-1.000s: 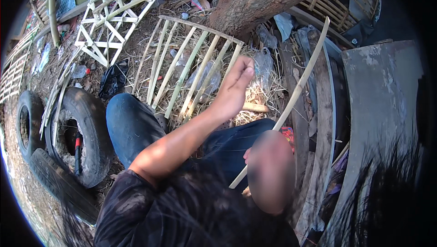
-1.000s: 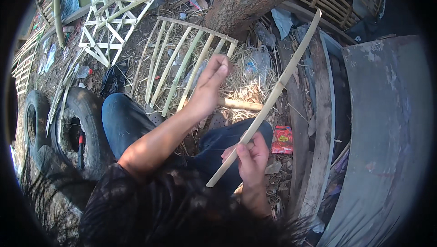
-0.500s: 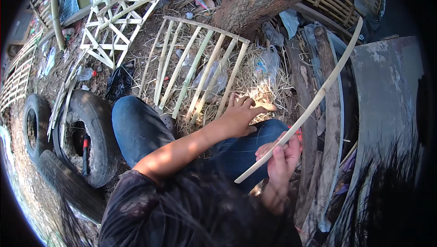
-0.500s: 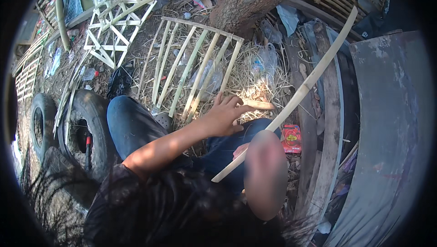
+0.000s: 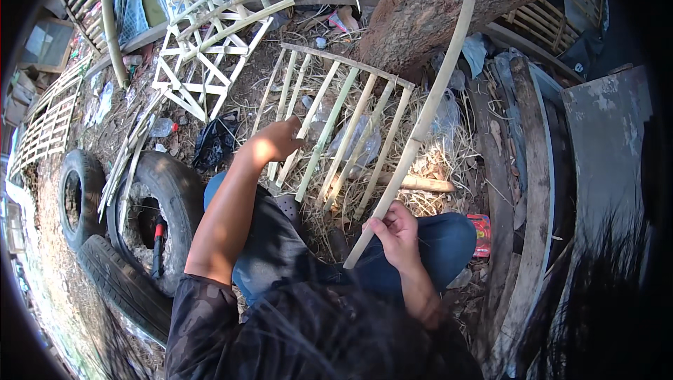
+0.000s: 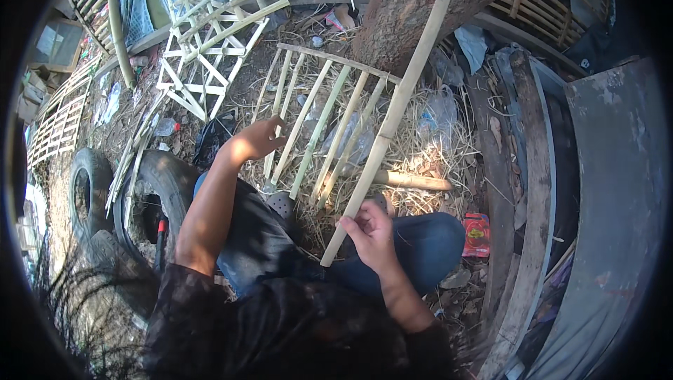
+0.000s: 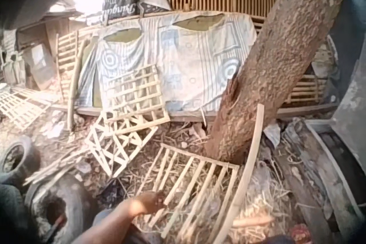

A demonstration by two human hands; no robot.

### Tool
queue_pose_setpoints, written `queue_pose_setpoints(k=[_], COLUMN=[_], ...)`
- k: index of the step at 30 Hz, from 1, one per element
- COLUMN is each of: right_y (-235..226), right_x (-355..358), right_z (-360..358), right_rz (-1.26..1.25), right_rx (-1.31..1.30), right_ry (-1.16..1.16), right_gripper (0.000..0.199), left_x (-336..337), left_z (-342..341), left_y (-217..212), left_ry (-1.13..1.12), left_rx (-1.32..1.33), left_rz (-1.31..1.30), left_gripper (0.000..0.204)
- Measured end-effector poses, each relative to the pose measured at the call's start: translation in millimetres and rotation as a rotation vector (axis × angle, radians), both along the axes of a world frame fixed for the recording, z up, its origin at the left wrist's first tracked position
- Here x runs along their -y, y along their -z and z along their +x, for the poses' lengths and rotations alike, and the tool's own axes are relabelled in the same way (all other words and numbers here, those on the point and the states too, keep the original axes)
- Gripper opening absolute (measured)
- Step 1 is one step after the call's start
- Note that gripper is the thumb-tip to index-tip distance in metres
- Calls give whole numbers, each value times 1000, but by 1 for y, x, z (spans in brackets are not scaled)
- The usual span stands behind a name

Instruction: The person taps bamboo strips into a cage-like frame and then uses a large knife to shave and thin a separate bamboo strip.

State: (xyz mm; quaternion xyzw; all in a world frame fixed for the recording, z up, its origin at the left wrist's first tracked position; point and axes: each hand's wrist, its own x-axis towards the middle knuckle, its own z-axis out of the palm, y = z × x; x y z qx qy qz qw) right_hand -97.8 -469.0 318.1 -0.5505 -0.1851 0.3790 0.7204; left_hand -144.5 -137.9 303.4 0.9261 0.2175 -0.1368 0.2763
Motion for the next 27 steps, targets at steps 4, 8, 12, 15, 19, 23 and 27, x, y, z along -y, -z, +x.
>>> queue_pose_setpoints(k=[4,8,12,15,19,23,27], right_y=[49,55,70,69,86,106,120], right_x=[-19,-24,-30,-50,-97,-136,-155], right_z=[3,-6,-6,-8,-12,-14,-23], right_rz=[-76,-63,-96,-112,-69,-104,-128], right_rx=[-7,-123,-134,-152,-161,-135,-167], right_ry=[-25,-68,-98,-51,-3,-21,-41], right_gripper=[12,11,11,11,12,13,12], left_x=[22,46,39,47,27,9,0], left_z=[13,19,12,16,10,-6,-21], left_y=[10,-10,14,-6,3,4,20], left_ry=[93,97,161,157,63,23,65], left_rx=[-277,-239,-149,-194,-215,-236,-211], left_rz=[177,44,-20,-64,61,73,12], left_gripper=[49,47,44,44,48,49,44])
